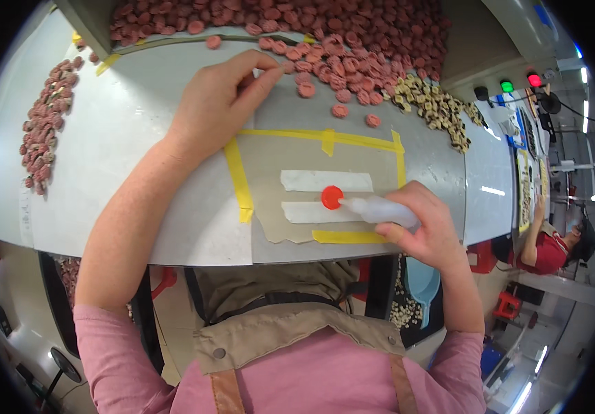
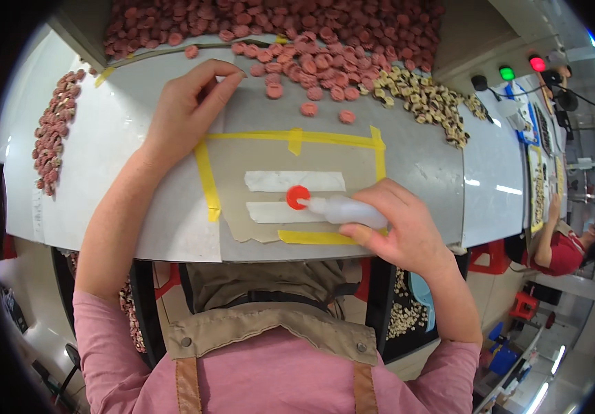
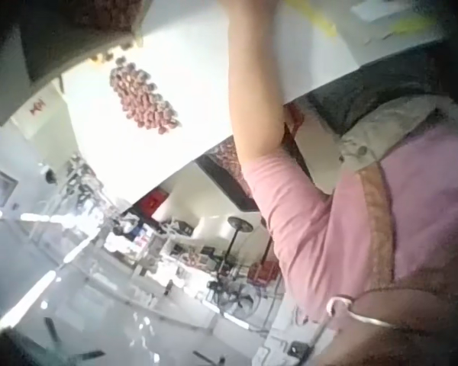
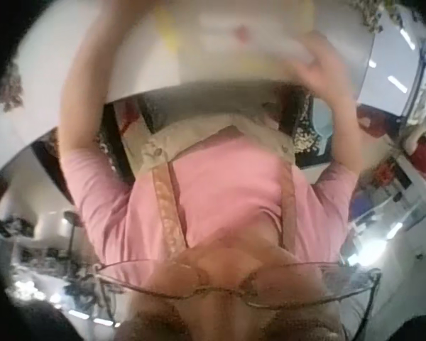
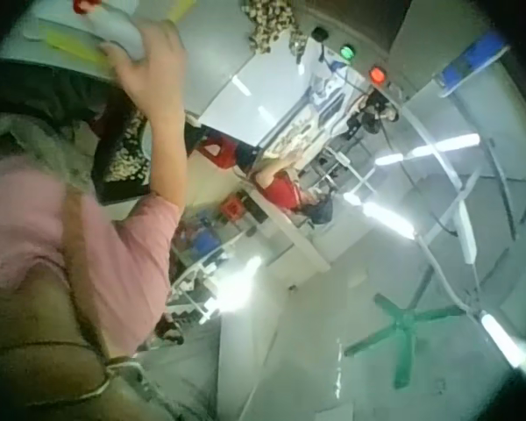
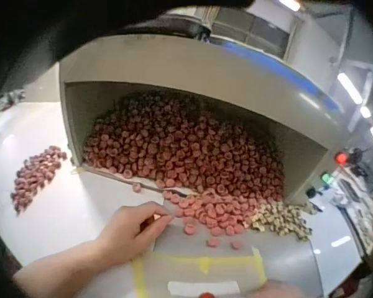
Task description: The person dispenses glue from a squeeze bottle onto a cap on the work surface. They then assemble small components by dipping inner pieces into the glue and pressing them into outer shells by hand.
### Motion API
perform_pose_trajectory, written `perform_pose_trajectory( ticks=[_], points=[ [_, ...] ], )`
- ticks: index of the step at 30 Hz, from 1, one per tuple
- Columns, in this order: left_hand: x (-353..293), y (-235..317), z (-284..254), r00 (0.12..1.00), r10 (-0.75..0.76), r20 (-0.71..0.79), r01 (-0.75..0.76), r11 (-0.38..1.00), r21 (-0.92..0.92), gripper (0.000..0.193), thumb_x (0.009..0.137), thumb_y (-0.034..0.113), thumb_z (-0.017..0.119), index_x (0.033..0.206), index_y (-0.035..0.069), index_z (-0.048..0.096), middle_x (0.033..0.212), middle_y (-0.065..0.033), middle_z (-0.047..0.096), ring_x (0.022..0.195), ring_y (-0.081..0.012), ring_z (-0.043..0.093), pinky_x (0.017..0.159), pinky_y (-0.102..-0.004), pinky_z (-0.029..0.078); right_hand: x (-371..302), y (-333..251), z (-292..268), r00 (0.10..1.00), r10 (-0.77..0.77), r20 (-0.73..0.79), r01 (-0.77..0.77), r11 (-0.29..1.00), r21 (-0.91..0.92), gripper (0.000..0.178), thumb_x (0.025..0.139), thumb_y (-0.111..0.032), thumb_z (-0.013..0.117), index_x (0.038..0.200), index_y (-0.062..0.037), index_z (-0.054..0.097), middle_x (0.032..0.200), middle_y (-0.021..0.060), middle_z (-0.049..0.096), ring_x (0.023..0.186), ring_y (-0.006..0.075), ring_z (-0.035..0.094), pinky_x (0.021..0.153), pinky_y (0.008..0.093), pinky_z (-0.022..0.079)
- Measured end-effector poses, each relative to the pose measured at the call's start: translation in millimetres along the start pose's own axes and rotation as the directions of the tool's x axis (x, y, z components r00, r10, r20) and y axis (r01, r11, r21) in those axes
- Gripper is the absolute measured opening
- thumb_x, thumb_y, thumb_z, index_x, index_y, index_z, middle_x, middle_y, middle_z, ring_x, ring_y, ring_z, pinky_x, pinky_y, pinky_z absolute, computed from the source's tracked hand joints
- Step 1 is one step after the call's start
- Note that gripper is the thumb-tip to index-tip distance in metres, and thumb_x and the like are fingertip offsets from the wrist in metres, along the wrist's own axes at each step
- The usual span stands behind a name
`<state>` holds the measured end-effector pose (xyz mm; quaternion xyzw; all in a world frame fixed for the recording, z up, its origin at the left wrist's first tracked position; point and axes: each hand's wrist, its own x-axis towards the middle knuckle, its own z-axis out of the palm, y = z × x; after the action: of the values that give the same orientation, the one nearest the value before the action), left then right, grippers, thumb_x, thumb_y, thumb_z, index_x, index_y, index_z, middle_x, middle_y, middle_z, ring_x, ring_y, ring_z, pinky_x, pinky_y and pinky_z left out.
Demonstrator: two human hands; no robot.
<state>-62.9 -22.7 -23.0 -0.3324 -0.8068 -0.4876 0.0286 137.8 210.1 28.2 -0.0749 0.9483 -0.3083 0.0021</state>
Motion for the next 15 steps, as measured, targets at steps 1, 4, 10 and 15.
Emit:
perform_pose_trajectory(
  ticks=[1,4,10,15],
  points=[
    [-2.9,-4.6,-3.2,1.0,-0.016,-0.015,0.017,1.0,0.003,0.016,0.086,0.021,0.058,0.097,0.009,0.061,0.059,-0.0091,0.054,0.052,-0.0196,0.051,0.05,-0.0311,0.039,0.4,1.6,5.9,0.999,0.037,-0.005,-0.037,0.999,0.028,0.034,0.069,-0.021,0.075,0.093,-0.0031,0.06,0.081,0.0111,0.057,0.073,0.0261,0.056,0.065,0.0325,0.044],
    [-15.0,-4.0,-12.7,0.993,-0.114,0.003,0.114,0.993,0.021,0.02,0.085,0.026,0.056,0.099,0.014,0.063,0.081,-0.0113,0.065,0.075,-0.0287,0.063,0.067,-0.0384,0.049,-24.9,19.3,21.3,0.992,0.094,-0.084,-0.084,0.99,0.109,0.039,0.071,-0.014,0.071,0.106,-0.0025,0.055,0.091,0.0069,0.058,0.083,0.0205,0.056,0.075,0.0326,0.045],
    [-10.5,2.4,21.8,0.992,0.07,-0.108,-0.061,0.995,0.078,0.014,0.08,0.023,0.058,0.085,0.01,0.061,0.078,-0.0099,0.063,0.075,-0.0316,0.06,0.067,-0.0419,0.047,-85.8,155.2,-9.7,0.873,0.247,-0.422,-0.033,0.891,0.453,0.031,0.093,-0.013,0.048,0.12,0.0015,0.047,0.112,0.0134,0.053,0.104,0.0227,0.051,0.089,0.0351,0.042],
    [-30.8,7.4,-2.0,0.977,0.107,-0.182,-0.091,0.991,0.095,0.013,0.08,0.021,0.058,0.083,0.009,0.061,0.079,-0.0095,0.062,0.077,-0.0304,0.06,0.068,-0.041,0.047,-80.1,119.9,-56.1,0.553,0.458,-0.696,-0.586,0.808,0.066,0.039,0.088,-0.027,0.058,0.113,0.0021,0.051,0.105,0.0208,0.057,0.092,0.0311,0.056,0.082,0.0387,0.045]
  ],
)
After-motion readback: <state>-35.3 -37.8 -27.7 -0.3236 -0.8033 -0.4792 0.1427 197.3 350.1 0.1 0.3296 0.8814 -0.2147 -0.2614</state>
